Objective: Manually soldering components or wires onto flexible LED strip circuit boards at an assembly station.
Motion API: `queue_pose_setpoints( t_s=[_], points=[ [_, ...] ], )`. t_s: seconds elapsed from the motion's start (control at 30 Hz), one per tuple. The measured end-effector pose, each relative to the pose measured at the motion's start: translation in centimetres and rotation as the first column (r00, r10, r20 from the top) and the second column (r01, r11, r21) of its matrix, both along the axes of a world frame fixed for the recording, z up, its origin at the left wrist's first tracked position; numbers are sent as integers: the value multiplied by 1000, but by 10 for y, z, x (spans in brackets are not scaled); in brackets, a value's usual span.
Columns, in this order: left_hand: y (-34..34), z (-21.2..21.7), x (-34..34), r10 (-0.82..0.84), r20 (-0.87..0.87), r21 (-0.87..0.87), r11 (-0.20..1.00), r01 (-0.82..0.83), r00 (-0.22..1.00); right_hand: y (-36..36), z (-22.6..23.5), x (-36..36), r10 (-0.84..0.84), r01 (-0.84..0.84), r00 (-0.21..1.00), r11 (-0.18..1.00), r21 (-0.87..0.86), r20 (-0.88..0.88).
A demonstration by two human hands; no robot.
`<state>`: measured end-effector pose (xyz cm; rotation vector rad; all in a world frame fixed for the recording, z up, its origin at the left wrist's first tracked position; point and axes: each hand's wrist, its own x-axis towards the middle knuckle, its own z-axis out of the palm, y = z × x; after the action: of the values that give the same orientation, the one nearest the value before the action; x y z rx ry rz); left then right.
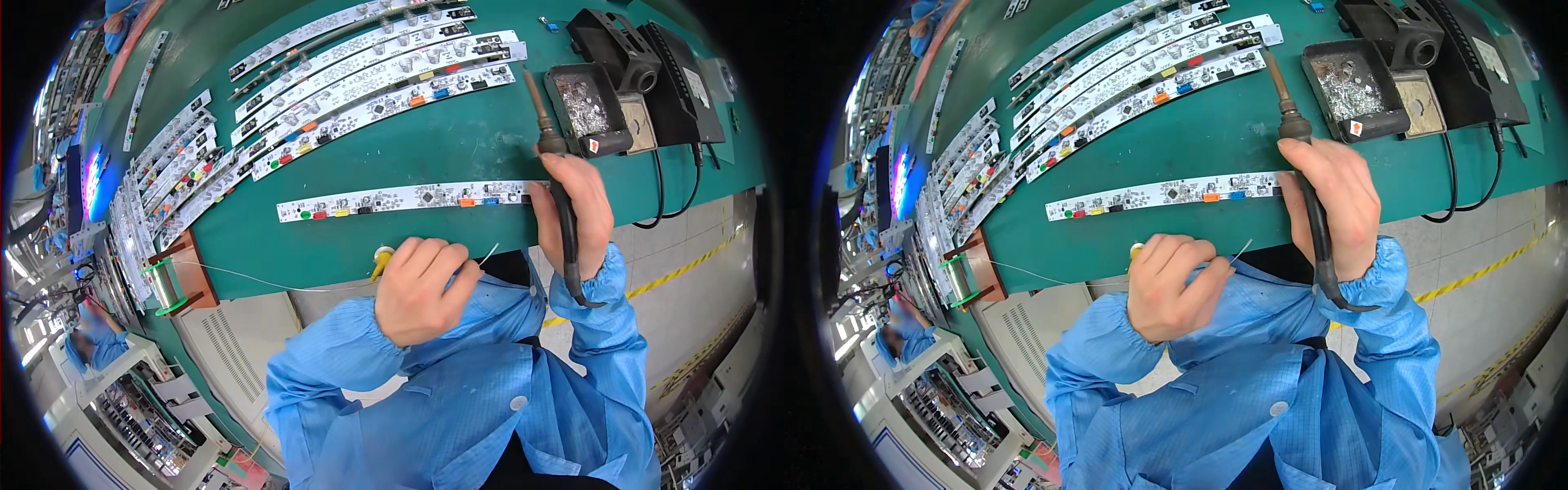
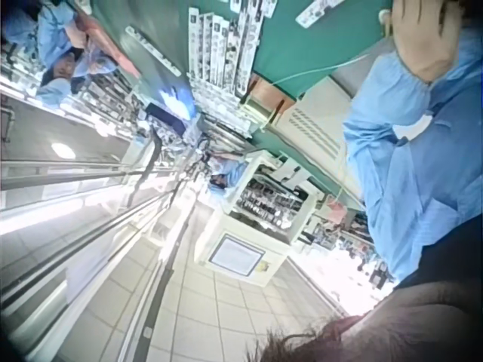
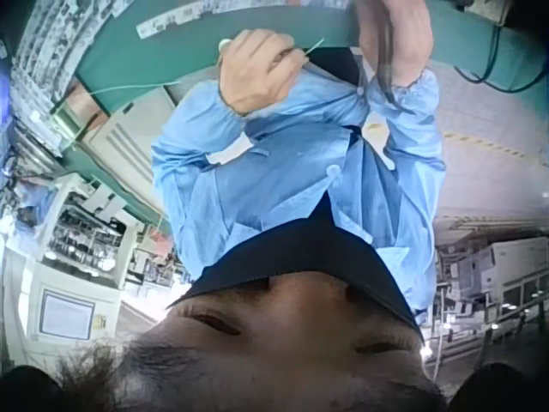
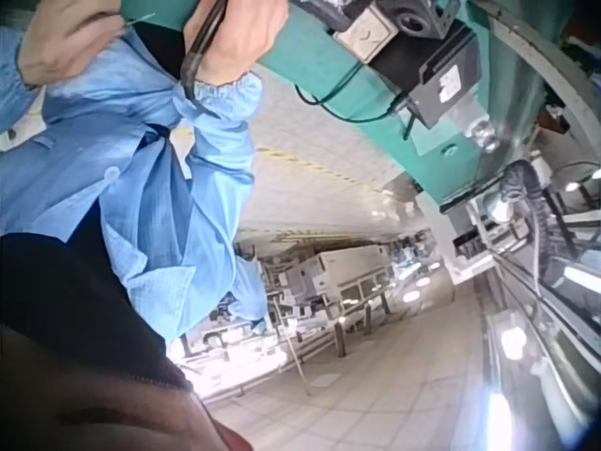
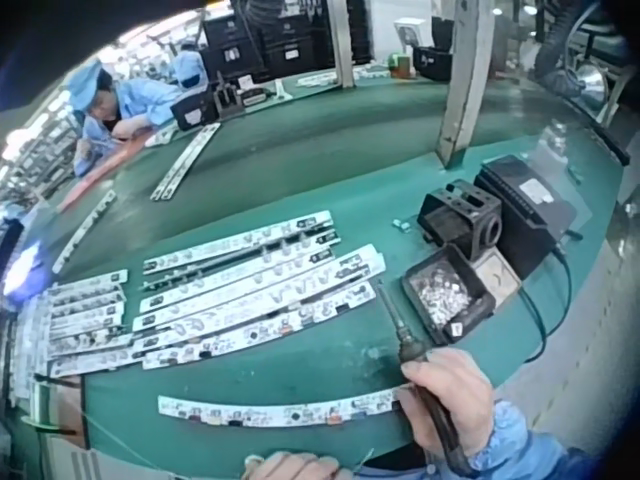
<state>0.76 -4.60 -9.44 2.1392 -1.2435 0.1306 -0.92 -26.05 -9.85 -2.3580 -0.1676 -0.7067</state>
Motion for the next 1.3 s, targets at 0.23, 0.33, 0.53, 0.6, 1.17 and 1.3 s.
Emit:
queue_pose_setpoints(
  t_s=[0.23, 0.33, 0.53, 0.6, 1.17, 1.3],
  points=[
    [-28, 18, -21, 76, -358, -341, 917, -206, 931, 8, 18, -49, 345, -164, 936, 609, 776, -73],
    [-39, 12, -16, 25, -322, -428, 888, -169, 947, 4, 14, -49, 341, -195, 939, 651, 734, -53],
    [-39, 8, 5, 200, -329, -360, 877, -318, 923, -34, 19, -28, 84, -26, 995, 721, 693, -50],
    [-43, 5, 10, 246, -341, -352, 861, -366, 907, -57, 29, -25, 265, -117, 955, 749, 652, -134],
    [-51, -5, 10, 251, -437, -307, 861, -405, 864, -69, 31, -2, 301, 159, 855, 623, 766, -423],
    [-52, -3, 10, 254, -441, -294, 865, -406, 861, -73, 33, 0, 332, 189, 837, 570, 800, -435]
  ],
)
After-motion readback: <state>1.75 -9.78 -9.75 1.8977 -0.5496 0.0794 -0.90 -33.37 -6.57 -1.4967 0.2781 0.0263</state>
